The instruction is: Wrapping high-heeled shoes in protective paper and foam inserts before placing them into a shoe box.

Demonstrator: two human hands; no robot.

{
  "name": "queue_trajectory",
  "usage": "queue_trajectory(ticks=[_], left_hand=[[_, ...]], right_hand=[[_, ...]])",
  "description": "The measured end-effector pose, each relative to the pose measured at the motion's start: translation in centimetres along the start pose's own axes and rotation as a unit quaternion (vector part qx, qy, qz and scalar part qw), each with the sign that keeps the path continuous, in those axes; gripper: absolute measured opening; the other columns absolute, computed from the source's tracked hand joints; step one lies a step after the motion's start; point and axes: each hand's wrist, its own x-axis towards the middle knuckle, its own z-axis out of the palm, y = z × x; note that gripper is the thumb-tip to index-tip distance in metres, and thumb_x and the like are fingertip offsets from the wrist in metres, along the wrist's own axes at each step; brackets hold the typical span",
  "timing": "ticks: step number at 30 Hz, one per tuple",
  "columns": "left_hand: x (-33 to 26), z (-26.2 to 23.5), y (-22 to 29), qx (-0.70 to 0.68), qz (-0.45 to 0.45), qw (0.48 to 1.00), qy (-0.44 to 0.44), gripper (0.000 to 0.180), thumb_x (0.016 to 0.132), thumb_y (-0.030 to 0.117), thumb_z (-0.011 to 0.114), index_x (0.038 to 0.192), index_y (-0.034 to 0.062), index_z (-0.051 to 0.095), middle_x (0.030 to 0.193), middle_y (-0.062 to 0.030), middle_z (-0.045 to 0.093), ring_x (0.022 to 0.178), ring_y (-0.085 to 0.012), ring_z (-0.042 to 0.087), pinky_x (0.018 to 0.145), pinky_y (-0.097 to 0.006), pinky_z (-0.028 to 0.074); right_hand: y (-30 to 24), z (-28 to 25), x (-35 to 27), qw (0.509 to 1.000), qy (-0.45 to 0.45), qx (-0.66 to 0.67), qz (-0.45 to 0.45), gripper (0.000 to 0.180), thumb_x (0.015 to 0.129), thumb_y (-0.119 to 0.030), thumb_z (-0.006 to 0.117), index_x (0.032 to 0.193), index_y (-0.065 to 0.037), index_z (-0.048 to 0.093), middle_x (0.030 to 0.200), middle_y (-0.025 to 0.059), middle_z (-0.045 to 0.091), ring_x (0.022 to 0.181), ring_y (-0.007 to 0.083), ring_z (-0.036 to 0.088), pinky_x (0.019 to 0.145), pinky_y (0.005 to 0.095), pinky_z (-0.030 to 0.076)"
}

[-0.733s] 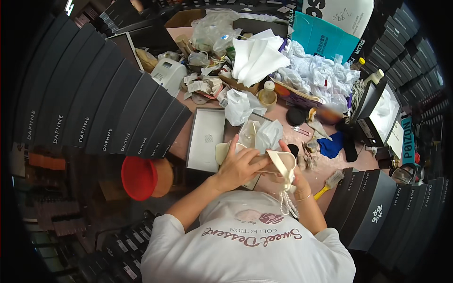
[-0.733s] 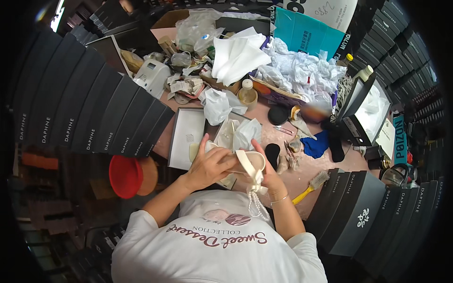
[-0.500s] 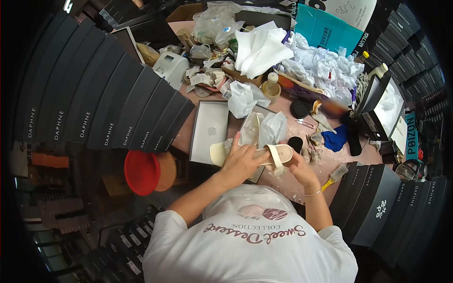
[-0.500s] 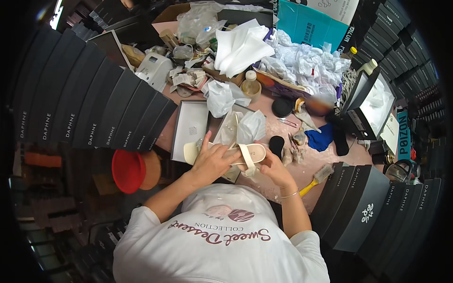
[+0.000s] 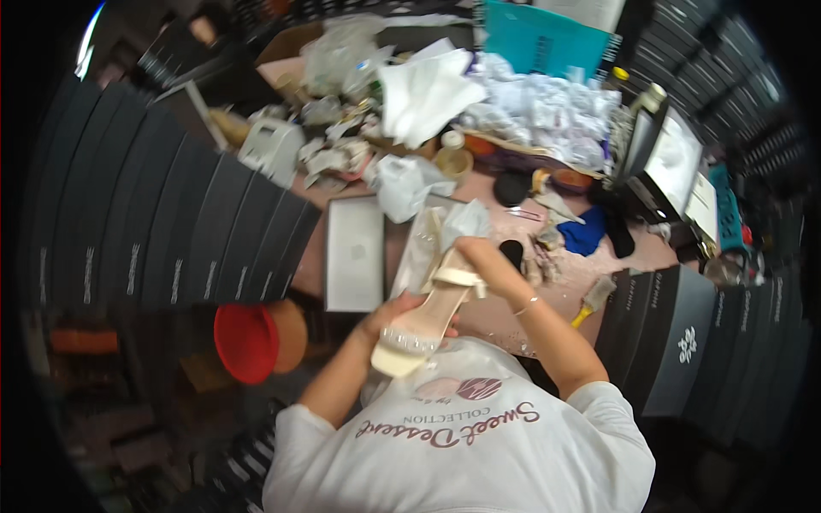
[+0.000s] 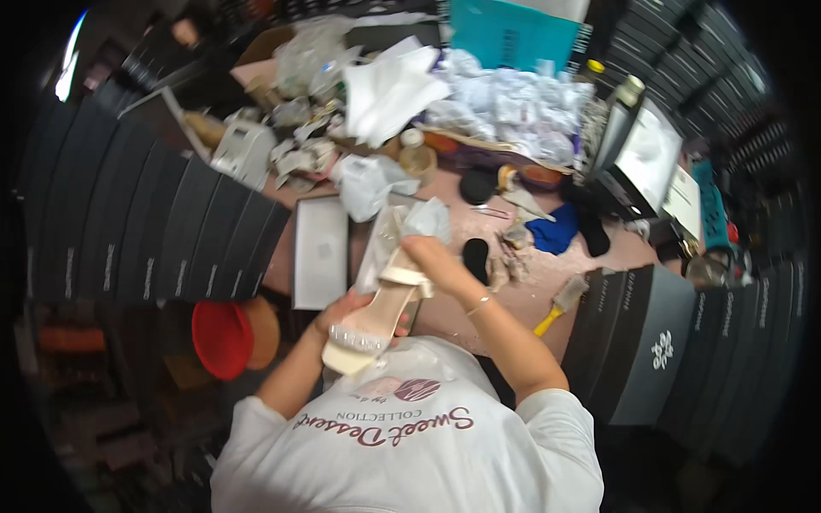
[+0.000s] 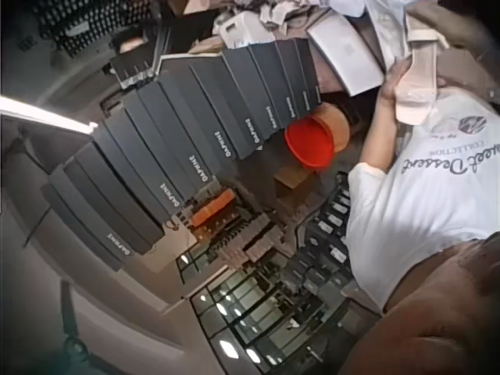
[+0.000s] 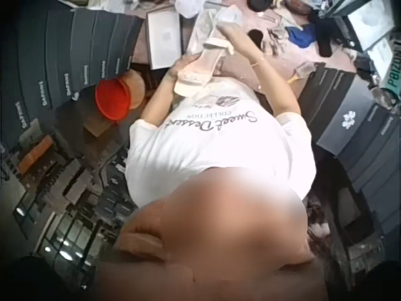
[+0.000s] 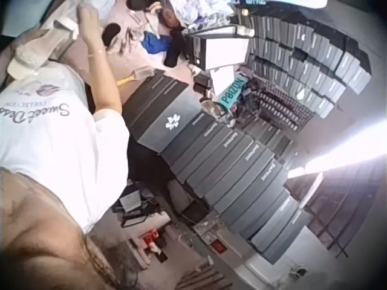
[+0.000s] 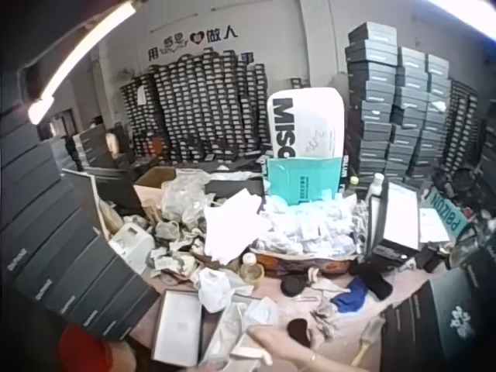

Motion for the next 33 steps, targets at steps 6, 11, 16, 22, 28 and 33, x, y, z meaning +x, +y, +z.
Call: queue_trajectory(ticks=[6, 11, 16, 22, 28, 33], left_hand=[[0.0, 1.1, -1.9, 0.014, 0.226, 0.944, 0.239, 0.067, 0.096, 0.057, 0.028, 0.14, 0.0064, 0.033, 0.13, -0.0173, 0.049, 0.115, -0.0305, 0.053, 0.095, -0.047, 0.046], [0.4, 0.8, -0.6, 0.104, 0.285, 0.916, 0.264, 0.07, 0.095, 0.059, 0.031, 0.14, 0.0063, 0.033, 0.129, -0.0142, 0.05, 0.119, -0.028, 0.05, 0.1, -0.041, 0.042], [2.1, 0.9, -1.7, 0.114, 0.328, 0.857, 0.381, 0.056, 0.098, 0.045, 0.039, 0.139, 0.0058, 0.034, 0.127, -0.0113, 0.051, 0.117, -0.024, 0.051, 0.097, -0.038, 0.044], [1.5, 0.2, -0.4, 0.316, 0.285, 0.827, 0.369, 0.057, 0.094, 0.017, 0.057, 0.141, -0.0004, 0.03, 0.129, -0.0101, 0.049, 0.116, -0.0194, 0.05, 0.096, -0.031, 0.043], [2.9, -0.4, 2.2, 0.236, 0.298, 0.835, 0.398, 0.057, 0.093, 0.01, 0.056, 0.142, -0.0002, 0.029, 0.129, -0.0129, 0.049, 0.114, -0.0192, 0.052, 0.093, -0.031, 0.045], [1.3, -4.3, 6.6, 0.255, 0.379, 0.761, 0.46, 0.052, 0.094, 0.005, 0.048, 0.143, 0.0021, 0.028, 0.128, -0.0134, 0.05, 0.113, -0.0204, 0.053, 0.092, -0.033, 0.046]], right_hand=[[-8.1, 2.8, -2.8, 0.976, -0.06, -0.117, -0.171, 0.042, 0.078, -0.025, 0.066, 0.112, -0.003, 0.055, 0.104, 0.0132, 0.059, 0.097, 0.0284, 0.056, 0.086, 0.0426, 0.038], [-5.3, 8.0, -3.8, 0.974, -0.026, -0.174, -0.144, 0.045, 0.078, -0.022, 0.064, 0.117, -0.002, 0.052, 0.095, 0.0134, 0.056, 0.094, 0.0304, 0.055, 0.08, 0.0419, 0.042], [-3.7, 7.6, -0.7, 0.996, 0.007, -0.075, -0.042, 0.052, 0.077, -0.017, 0.063, 0.123, -0.003, 0.044, 0.097, 0.0158, 0.053, 0.095, 0.0352, 0.052, 0.081, 0.0416, 0.042], [-2.0, 3.2, -1.3, 0.918, -0.245, 0.306, 0.057, 0.084, 0.081, -0.03, 0.07, 0.145, -0.005, 0.021, 0.13, 0.0183, 0.047, 0.121, 0.0274, 0.045, 0.099, 0.0348, 0.036], [-1.5, 0.6, 1.0, 0.983, 0.04, 0.145, 0.102, 0.037, 0.087, -0.018, 0.066, 0.118, -0.002, 0.053, 0.101, 0.0062, 0.064, 0.09, 0.0133, 0.06, 0.075, 0.0279, 0.048], [0.4, -12.3, 8.0, 0.951, 0.247, -0.182, -0.028, 0.036, 0.079, -0.011, 0.069, 0.111, -0.002, 0.054, 0.099, 0.0141, 0.061, 0.086, 0.0273, 0.06, 0.074, 0.0335, 0.048]])
